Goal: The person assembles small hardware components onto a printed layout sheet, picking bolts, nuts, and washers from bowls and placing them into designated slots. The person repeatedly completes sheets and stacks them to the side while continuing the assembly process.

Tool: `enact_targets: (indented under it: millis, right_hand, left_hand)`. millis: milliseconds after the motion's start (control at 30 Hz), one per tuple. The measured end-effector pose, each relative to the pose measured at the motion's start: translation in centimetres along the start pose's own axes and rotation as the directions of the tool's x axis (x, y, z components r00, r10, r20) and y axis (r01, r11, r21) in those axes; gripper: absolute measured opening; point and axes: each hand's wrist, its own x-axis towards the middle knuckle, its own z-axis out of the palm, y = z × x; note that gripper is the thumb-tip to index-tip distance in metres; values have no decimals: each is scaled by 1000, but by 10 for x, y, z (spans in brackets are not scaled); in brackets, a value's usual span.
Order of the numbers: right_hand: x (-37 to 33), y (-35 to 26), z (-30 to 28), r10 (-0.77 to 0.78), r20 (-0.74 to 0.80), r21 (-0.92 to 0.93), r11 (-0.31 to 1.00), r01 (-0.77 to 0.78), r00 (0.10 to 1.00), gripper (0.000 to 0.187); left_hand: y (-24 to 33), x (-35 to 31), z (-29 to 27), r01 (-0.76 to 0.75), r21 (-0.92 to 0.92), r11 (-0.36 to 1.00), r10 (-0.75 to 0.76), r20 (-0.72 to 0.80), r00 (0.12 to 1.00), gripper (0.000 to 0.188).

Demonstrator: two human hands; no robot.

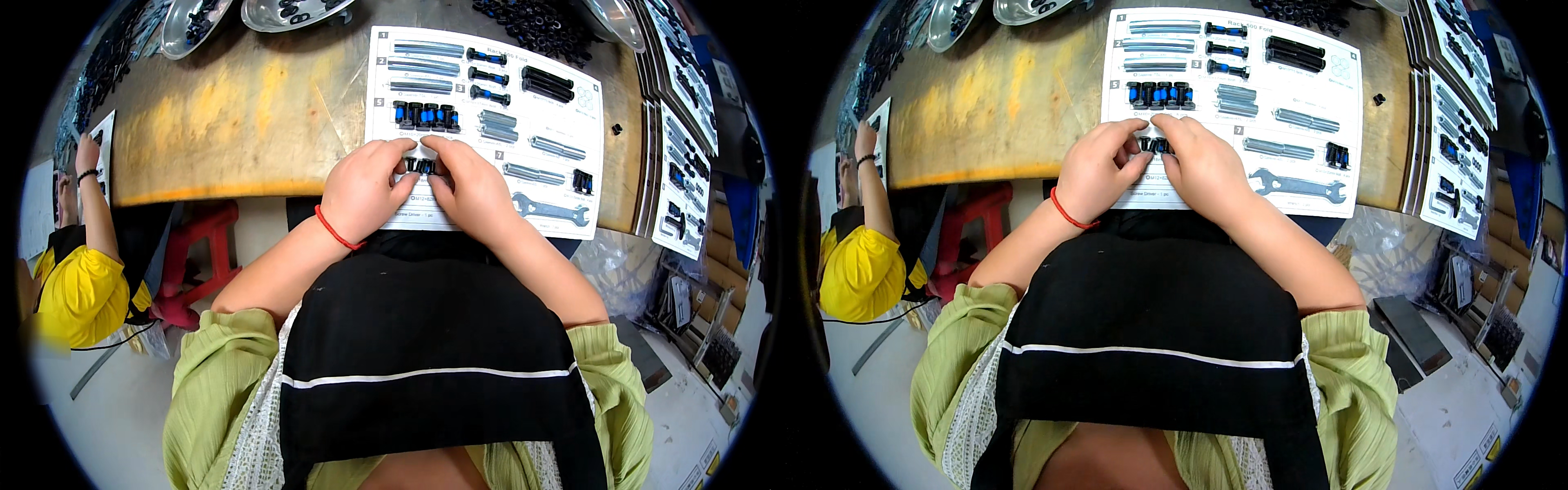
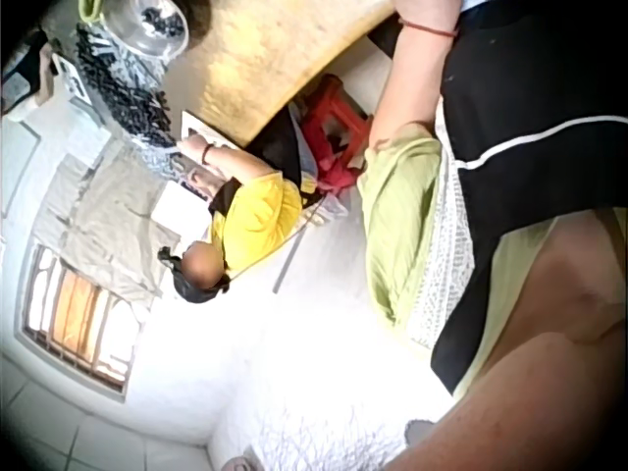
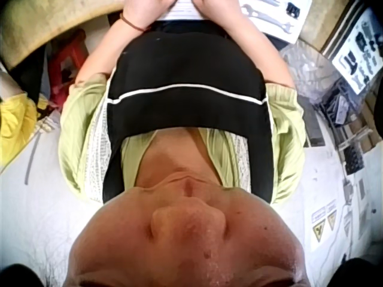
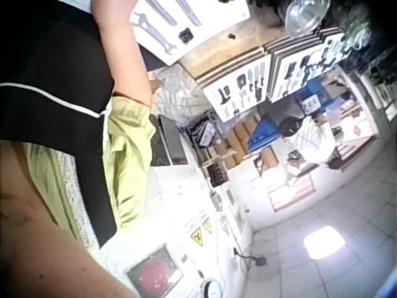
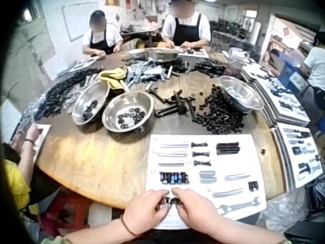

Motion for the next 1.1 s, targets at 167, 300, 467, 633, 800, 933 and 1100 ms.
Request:
enact_targets:
  millis: [167,300,467,633,800,933,1100]
  right_hand:
    - [1,1,2,7,40,-9,1000,-7,999,39]
    - [1,-3,0,32,54,1,999,-32,998,37]
    - [5,-6,-36,110,46,13,994,-111,993,39]
    - [39,56,-98,184,-254,-206,949,-240,949,30]
    - [107,99,-121,266,-321,-455,798,-395,909,30]
    - [137,100,-110,310,-301,-548,718,-430,902,22]
    - [142,107,-107,282,-310,-597,685,-417,908,18]
  left_hand:
    - [-6,-2,0,14,-21,1000,-13,40,999,33]
    - [-1,1,-4,34,-50,998,-30,80,996,37]
    - [-6,3,-26,198,-262,944,-166,142,976,47]
    - [-9,81,-60,40,-89,995,-41,-2,999,27]
    - [1,189,-14,-76,76,994,70,75,995,27]
    - [7,249,42,15,377,926,-75,144,987,33]
    - [15,269,48,-77,468,880,-38,232,972,31]
